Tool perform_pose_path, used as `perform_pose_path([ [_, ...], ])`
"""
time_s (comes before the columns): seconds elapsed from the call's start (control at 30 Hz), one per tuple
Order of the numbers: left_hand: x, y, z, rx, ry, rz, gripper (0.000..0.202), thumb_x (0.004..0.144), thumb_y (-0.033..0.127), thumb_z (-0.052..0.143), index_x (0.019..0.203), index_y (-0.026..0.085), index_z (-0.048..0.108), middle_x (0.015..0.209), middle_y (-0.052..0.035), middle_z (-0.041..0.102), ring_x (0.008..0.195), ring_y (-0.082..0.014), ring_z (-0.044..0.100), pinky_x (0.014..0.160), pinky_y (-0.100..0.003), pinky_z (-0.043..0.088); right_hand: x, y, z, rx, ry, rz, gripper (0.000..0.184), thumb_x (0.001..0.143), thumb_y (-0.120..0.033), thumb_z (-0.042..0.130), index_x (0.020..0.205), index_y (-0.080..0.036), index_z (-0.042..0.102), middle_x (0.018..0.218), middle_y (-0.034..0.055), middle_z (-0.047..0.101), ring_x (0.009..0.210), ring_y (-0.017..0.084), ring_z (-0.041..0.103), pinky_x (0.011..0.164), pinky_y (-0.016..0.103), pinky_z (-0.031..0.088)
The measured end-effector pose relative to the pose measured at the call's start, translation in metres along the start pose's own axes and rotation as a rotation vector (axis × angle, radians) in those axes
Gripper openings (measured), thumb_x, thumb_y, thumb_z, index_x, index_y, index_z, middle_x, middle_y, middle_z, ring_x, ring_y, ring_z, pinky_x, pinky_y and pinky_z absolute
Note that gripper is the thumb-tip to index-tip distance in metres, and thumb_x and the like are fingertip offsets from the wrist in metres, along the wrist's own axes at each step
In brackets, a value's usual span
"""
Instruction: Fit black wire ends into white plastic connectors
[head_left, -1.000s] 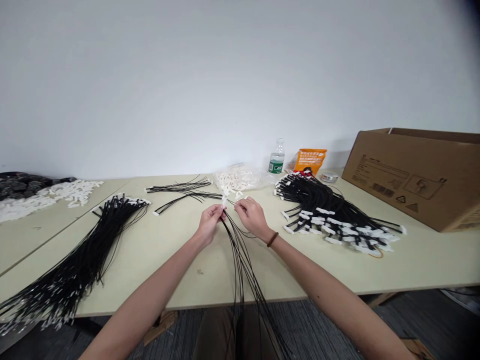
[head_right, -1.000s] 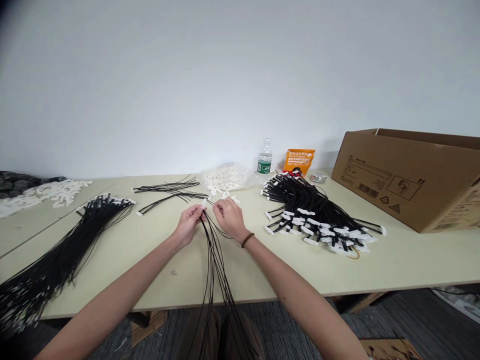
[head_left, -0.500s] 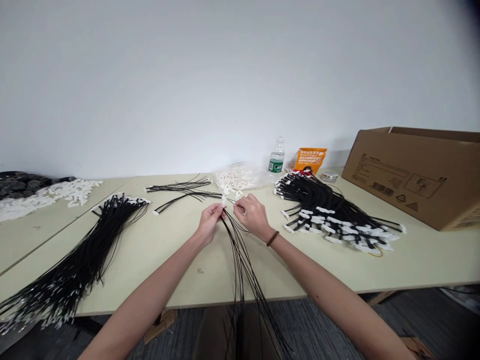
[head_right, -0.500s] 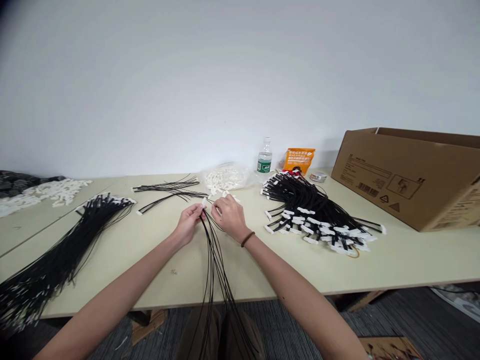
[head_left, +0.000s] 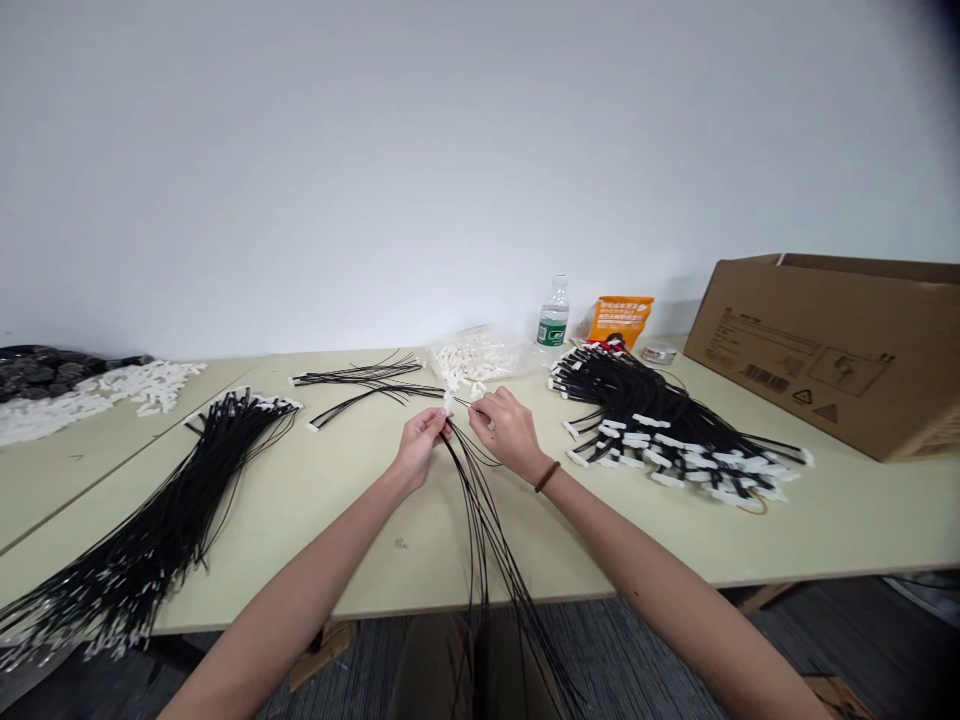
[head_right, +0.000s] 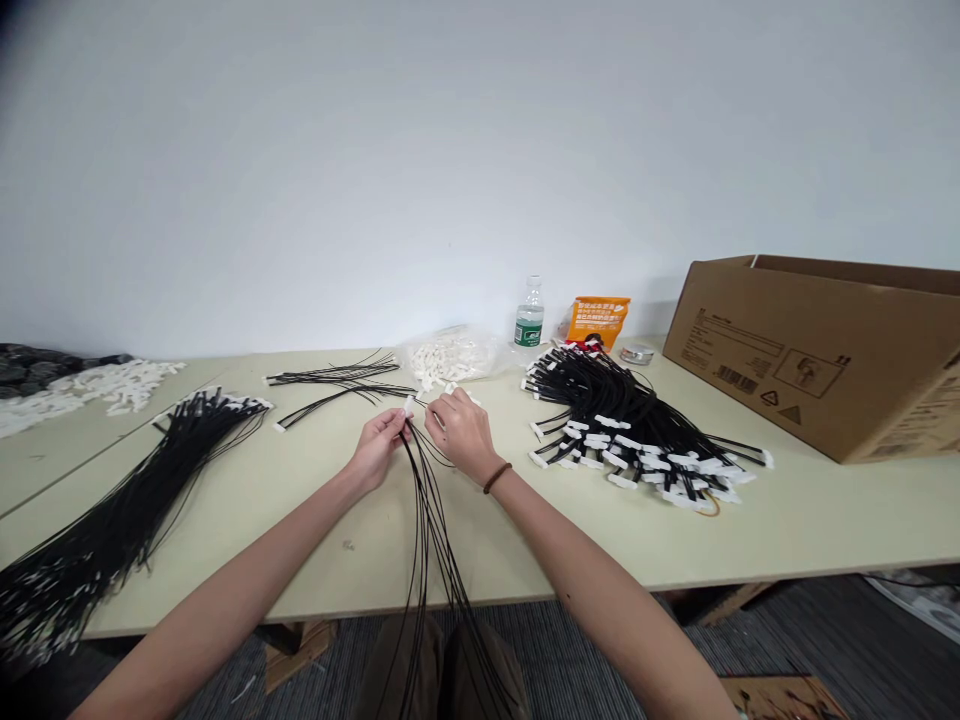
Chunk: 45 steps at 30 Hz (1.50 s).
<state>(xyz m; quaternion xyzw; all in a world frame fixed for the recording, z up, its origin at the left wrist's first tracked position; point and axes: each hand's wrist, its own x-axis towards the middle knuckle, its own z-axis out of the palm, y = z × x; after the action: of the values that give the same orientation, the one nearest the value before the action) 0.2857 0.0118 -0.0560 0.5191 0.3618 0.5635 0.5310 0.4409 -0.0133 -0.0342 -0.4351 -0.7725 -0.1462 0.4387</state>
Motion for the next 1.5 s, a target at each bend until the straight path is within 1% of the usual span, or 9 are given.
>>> perform_pose_path([
  [0.23,0.0000,0.0008,0.0006,0.005,0.002,0.005,0.034,0.063,0.045,0.067,0.076,0.014,0.063,0.058,0.0013,0.052,0.056,-0.0080,0.046,0.060,-0.022,0.037,-0.0007,0.0010,0.0039,0.020,-0.062,0.043,0.019,0.089,-0.022,0.040,0.076,-0.020,0.054,0.076,0.0029,0.059,0.078,0.018,0.047,0.066,0.028,0.032],
  [0.5,-0.0012,0.0020,0.0016,0.039,-0.003,0.032,0.035,0.064,0.046,0.066,0.075,0.013,0.063,0.057,0.0015,0.051,0.055,-0.0080,0.045,0.059,-0.022,0.036,-0.0003,0.0008,0.0057,0.040,-0.090,0.084,0.018,0.090,-0.021,0.040,0.075,-0.019,0.051,0.077,0.0016,0.059,0.078,0.016,0.048,0.067,0.027,0.033],
  [0.77,-0.0008,0.0018,0.0002,0.055,-0.017,0.046,0.033,0.066,0.044,0.065,0.076,0.013,0.062,0.057,0.0019,0.051,0.056,-0.0076,0.045,0.060,-0.022,0.035,-0.0003,-0.0005,0.0057,0.073,-0.118,0.098,0.019,0.090,-0.021,0.040,0.075,-0.019,0.051,0.076,0.0015,0.058,0.077,0.016,0.048,0.065,0.027,0.033],
  [1.0,-0.0007,0.0035,0.0002,0.074,-0.004,0.062,0.032,0.067,0.044,0.065,0.075,0.013,0.062,0.056,0.0018,0.051,0.055,-0.0078,0.044,0.059,-0.022,0.034,-0.0007,-0.0023,0.0049,0.017,-0.064,0.044,0.019,0.090,-0.022,0.040,0.076,-0.019,0.052,0.079,0.0031,0.055,0.080,0.018,0.046,0.068,0.029,0.036],
  [1.2,-0.0015,0.0042,0.0010,0.081,-0.031,0.055,0.033,0.066,0.045,0.065,0.074,0.013,0.063,0.056,0.0016,0.051,0.055,-0.0082,0.044,0.059,-0.022,0.033,0.0002,0.0016,0.0041,-0.043,0.038,0.003,0.017,0.088,-0.025,0.043,0.077,-0.018,0.054,0.086,0.0068,0.054,0.083,0.020,0.045,0.067,0.031,0.039],
  [1.27,-0.0017,0.0038,0.0008,0.088,-0.053,0.045,0.033,0.066,0.045,0.065,0.074,0.013,0.063,0.057,0.0015,0.051,0.055,-0.0082,0.045,0.059,-0.022,0.033,0.0014,0.0040,0.0038,0.007,0.067,-0.025,0.015,0.087,-0.022,0.044,0.077,-0.018,0.054,0.091,0.0073,0.056,0.086,0.020,0.045,0.071,0.032,0.041],
  [1.37,-0.0024,0.0041,0.0001,0.092,-0.087,0.034,0.032,0.067,0.044,0.065,0.075,0.013,0.063,0.057,0.0014,0.051,0.055,-0.0083,0.044,0.059,-0.022,0.033,0.0034,0.0068,0.0039,0.208,0.076,-0.094,0.015,0.086,-0.018,0.043,0.074,-0.018,0.052,0.098,0.0064,0.059,0.092,0.019,0.049,0.081,0.034,0.042],
  [1.43,-0.0028,0.0047,-0.0005,0.098,-0.106,0.028,0.033,0.066,0.045,0.065,0.074,0.013,0.063,0.056,0.0014,0.051,0.055,-0.0084,0.044,0.058,-0.022,0.033,0.0044,0.0076,0.0039,0.358,0.051,-0.107,0.017,0.085,-0.016,0.042,0.070,-0.019,0.049,0.101,0.0060,0.061,0.097,0.018,0.051,0.086,0.035,0.042],
  [1.5,-0.0030,0.0053,-0.0011,0.101,-0.120,0.020,0.033,0.066,0.045,0.065,0.074,0.013,0.062,0.055,0.0015,0.051,0.055,-0.0085,0.043,0.058,-0.022,0.033,0.0050,0.0076,0.0035,0.480,0.006,-0.071,0.018,0.084,-0.016,0.042,0.067,-0.019,0.047,0.104,0.0067,0.062,0.100,0.018,0.054,0.088,0.035,0.042],
])
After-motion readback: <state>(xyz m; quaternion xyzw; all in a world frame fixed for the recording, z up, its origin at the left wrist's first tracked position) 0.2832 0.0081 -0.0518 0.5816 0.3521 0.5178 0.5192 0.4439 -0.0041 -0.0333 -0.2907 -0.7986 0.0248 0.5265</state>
